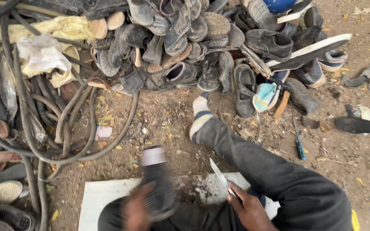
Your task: The person sits on the ground and uses a knife to cut and separate parts of a black shoe. They work on the sole and upper sections, removing pieces of material and placing them aside.
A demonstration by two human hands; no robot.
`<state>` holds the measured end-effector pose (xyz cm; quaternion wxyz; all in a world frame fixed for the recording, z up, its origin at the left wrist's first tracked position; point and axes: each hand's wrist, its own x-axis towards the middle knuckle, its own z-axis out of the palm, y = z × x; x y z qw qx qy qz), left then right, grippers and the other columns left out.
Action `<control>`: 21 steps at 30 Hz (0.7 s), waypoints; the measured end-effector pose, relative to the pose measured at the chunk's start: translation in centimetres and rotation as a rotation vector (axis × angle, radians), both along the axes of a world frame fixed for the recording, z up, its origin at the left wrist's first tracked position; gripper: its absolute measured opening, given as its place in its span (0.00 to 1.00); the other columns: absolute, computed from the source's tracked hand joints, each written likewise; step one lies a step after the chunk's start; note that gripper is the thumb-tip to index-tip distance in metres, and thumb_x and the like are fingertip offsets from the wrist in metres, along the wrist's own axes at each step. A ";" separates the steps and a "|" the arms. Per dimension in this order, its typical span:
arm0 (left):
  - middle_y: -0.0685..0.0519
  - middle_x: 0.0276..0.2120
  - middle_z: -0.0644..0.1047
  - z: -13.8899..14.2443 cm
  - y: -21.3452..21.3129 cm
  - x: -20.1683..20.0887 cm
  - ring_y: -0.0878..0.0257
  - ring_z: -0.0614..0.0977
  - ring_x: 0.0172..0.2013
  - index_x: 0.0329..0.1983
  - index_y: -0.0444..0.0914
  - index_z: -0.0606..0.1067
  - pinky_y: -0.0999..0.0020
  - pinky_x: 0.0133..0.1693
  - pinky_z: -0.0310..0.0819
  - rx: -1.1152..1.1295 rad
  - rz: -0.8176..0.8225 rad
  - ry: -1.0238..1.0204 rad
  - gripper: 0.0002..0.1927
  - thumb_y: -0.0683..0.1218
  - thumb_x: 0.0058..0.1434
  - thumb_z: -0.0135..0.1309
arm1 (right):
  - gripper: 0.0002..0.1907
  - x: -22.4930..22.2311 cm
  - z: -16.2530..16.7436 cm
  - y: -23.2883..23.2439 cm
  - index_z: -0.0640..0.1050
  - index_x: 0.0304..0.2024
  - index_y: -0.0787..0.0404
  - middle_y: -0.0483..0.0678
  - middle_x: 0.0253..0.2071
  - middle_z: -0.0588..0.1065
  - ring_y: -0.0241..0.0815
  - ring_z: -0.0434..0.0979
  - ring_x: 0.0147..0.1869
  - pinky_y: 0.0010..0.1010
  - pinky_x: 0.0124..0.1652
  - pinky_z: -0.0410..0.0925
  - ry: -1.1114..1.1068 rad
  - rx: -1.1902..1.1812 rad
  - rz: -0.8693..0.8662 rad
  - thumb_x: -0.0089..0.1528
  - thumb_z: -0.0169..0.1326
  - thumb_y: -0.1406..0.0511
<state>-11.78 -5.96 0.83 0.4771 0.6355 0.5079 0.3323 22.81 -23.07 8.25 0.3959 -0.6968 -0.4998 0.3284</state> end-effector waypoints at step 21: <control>0.43 0.33 0.83 8.6 32.1 32.5 0.51 0.86 0.30 0.48 0.36 0.78 0.52 0.40 0.85 0.156 0.055 0.655 0.39 0.75 0.65 0.40 | 0.27 2.5 -14.3 6.3 0.76 0.62 0.50 0.59 0.39 0.84 0.52 0.87 0.50 0.35 0.50 0.74 0.058 -0.334 0.109 0.60 0.60 0.58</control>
